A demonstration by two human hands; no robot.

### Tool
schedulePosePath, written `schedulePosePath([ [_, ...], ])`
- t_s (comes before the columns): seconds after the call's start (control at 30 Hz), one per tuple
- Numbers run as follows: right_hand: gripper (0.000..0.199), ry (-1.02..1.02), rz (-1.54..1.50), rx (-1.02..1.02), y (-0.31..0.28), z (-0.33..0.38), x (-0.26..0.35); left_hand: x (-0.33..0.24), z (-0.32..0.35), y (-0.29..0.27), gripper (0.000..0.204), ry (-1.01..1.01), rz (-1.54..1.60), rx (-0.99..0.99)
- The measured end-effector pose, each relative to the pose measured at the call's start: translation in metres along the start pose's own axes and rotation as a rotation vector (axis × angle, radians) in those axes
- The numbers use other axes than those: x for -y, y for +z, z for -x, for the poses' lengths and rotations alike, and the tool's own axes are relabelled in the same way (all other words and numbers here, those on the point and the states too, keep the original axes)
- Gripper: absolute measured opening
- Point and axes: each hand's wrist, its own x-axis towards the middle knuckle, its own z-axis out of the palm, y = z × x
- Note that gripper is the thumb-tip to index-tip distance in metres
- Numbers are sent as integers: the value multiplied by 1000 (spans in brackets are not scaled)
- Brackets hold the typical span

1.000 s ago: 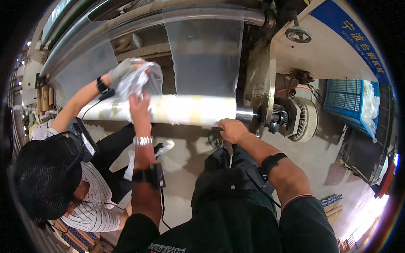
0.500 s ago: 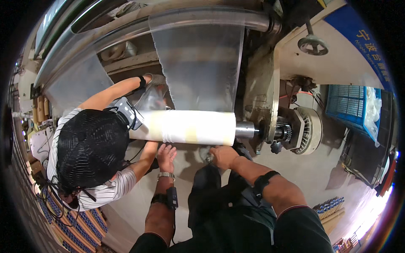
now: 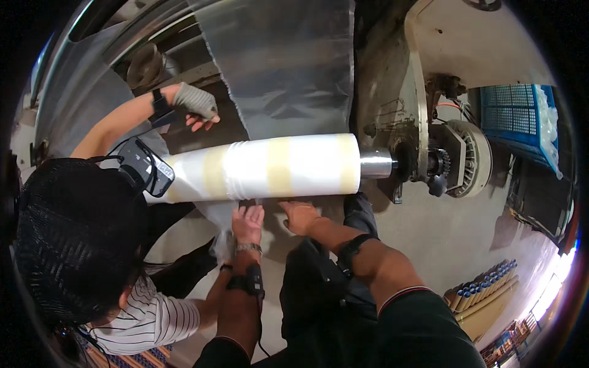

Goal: Operating an industrial winding machine control panel and loading cardboard cores with plastic film.

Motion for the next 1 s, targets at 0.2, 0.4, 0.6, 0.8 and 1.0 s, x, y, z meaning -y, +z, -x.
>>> schedulePosePath([
  [0.2, 54, -40, 56, 72, -27, 83, 3, 1, 123, -42, 71, 24, -176, -119],
  [0.4, 49, 1, 124, 127, -82, 147, 19, -33, 171, -38, 66, 232, -10, -128],
  [0.6, 45, -92, 148, 126, -120, 153, 11, -74, 173, 33, 55, 391, -156, -84],
  [0.8, 48, -97, 198, 160, -159, 159, 8, -48, 194, 60, 61, 382, -67, -147],
  [1.0, 46, -123, 258, 204, -188, 165, 3, -23, 187, 54, 65, 318, -220, -205],
])
